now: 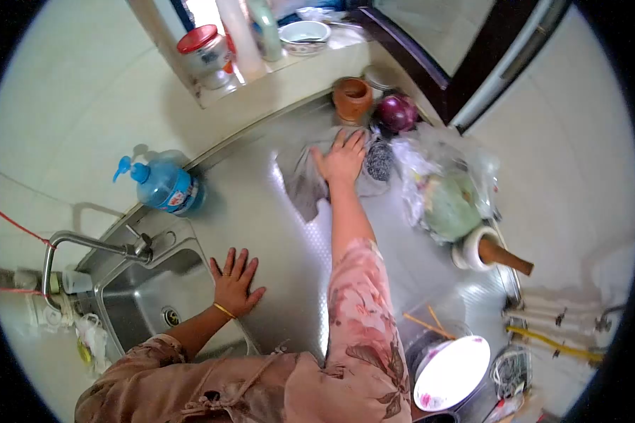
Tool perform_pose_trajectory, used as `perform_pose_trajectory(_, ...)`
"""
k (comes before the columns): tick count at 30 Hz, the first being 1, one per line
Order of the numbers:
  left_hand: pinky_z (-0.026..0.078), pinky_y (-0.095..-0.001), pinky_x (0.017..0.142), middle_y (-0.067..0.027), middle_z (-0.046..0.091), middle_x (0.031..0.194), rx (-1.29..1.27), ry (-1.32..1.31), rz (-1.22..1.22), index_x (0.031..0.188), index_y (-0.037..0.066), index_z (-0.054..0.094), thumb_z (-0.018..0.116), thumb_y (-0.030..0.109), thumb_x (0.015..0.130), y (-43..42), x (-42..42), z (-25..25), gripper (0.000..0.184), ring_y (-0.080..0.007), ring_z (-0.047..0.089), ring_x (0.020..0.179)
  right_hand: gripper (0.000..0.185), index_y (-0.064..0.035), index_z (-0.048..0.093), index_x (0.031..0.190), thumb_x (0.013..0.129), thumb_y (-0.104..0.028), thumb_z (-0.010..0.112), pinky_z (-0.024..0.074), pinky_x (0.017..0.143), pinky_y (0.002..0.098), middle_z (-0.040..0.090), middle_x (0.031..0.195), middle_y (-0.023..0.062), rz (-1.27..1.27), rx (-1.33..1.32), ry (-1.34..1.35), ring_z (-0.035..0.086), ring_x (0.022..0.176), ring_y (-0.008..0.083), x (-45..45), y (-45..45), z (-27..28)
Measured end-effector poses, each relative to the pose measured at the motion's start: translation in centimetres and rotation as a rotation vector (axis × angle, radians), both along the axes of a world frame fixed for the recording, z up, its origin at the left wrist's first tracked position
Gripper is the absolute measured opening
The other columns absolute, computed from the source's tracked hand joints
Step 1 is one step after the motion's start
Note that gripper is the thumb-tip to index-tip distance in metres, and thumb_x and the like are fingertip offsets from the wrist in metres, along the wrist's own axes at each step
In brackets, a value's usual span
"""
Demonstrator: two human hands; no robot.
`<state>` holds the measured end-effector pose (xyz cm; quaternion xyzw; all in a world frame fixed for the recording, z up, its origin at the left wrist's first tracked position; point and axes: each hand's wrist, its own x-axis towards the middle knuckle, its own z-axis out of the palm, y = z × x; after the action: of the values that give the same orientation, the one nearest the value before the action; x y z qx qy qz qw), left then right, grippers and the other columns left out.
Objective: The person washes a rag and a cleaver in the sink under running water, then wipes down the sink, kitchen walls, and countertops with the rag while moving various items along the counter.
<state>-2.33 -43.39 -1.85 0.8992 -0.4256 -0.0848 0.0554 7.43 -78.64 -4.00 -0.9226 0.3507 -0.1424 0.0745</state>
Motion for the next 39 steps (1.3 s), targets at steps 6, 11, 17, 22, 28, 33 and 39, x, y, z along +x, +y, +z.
perform_pose_trajectory(6,-0.001,-0.067,0.099,-0.0092,0.025,0.144,-0.027,0.018,0.004,0.132,0.016,0.041,0.05,0.055,0.08,0.3,0.0,-0.1,0.065,-0.0326,0.014,0.135,0.075,-0.0079,0.038,0.134,0.077,-0.054,0.051,0.0168,0.105,0.0499,0.026,0.14,0.0259,0.567,0.004,0.086,0.021,0.132,0.0399,-0.9,10.0,1.6)
perform_pose_trajectory(11,-0.001,-0.0659,0.099,-0.0091,0.028,0.143,-0.085,0.036,0.003,0.129,0.016,0.044,0.049,0.056,0.08,0.3,0.4,0.0,0.064,-0.0318,0.015,0.135,0.074,-0.0037,0.045,0.128,0.076,-0.056,0.05,0.0192,0.102,0.0508,0.04,0.131,0.0231,0.385,0.287,0.315,0.031,0.125,0.0365,5.0,4.0,3.5)
perform_pose_trajectory(17,-0.003,-0.064,0.1,-0.0088,0.029,0.143,-0.112,0.059,0.021,0.129,0.016,0.045,0.05,0.057,0.079,0.3,0.4,0.3,0.064,-0.0307,0.014,0.136,0.079,0.0027,0.045,0.125,0.078,-0.06,0.044,0.0192,0.102,0.0511,0.044,0.126,0.022,0.47,-0.045,0.093,0.034,0.122,0.0358,6.5,15.8,1.1)
perform_pose_trajectory(22,0.001,-0.0687,0.098,-0.0054,0.026,0.144,-0.137,0.079,0.029,0.13,0.019,0.043,0.051,0.056,0.078,0.7,0.3,-0.4,0.064,-0.0285,0.013,0.136,0.08,0.0014,0.038,0.132,0.079,-0.059,0.044,0.0135,0.105,0.0519,0.035,0.135,0.0231,0.429,0.068,0.074,0.028,0.127,0.0369,4.6,9.1,0.3)
perform_pose_trajectory(28,-0.001,-0.0659,0.1,-0.0079,0.03,0.142,-0.146,0.069,0.033,0.129,0.016,0.045,0.054,0.054,0.077,0.8,0.4,-0.1,0.066,-0.0306,0.016,0.135,0.069,-0.0095,0.039,0.134,0.081,-0.052,0.048,0.012,0.106,0.0527,0.027,0.14,0.0256,0.368,-0.089,0.122,0.02,0.131,0.0419,7.9,17.8,0.9)
perform_pose_trajectory(33,0.002,-0.0669,0.099,-0.0084,0.031,0.141,-0.193,0.073,0.024,0.129,0.014,0.045,0.057,0.052,0.075,1.3,0.5,-0.4,0.066,-0.0311,0.019,0.134,0.061,-0.0148,0.045,0.131,0.081,-0.05,0.05,0.0125,0.106,0.052,0.031,0.14,0.0216,1.112,0.054,0.015,0.021,0.132,0.0385,-0.2,14.5,0.6)
perform_pose_trajectory(39,0.009,-0.0599,0.104,-0.0128,0.035,0.136,-0.255,0.097,0.061,0.126,0.008,0.044,0.063,0.05,0.072,1.9,0.4,-0.4,0.071,-0.0338,0.023,0.131,0.063,-0.0174,0.034,0.138,0.085,-0.051,0.04,0.0052,0.107,0.0539,0.022,0.144,0.0196,0.287,-0.016,0.113,0.011,0.136,0.0363,2.9,12.3,-1.1)
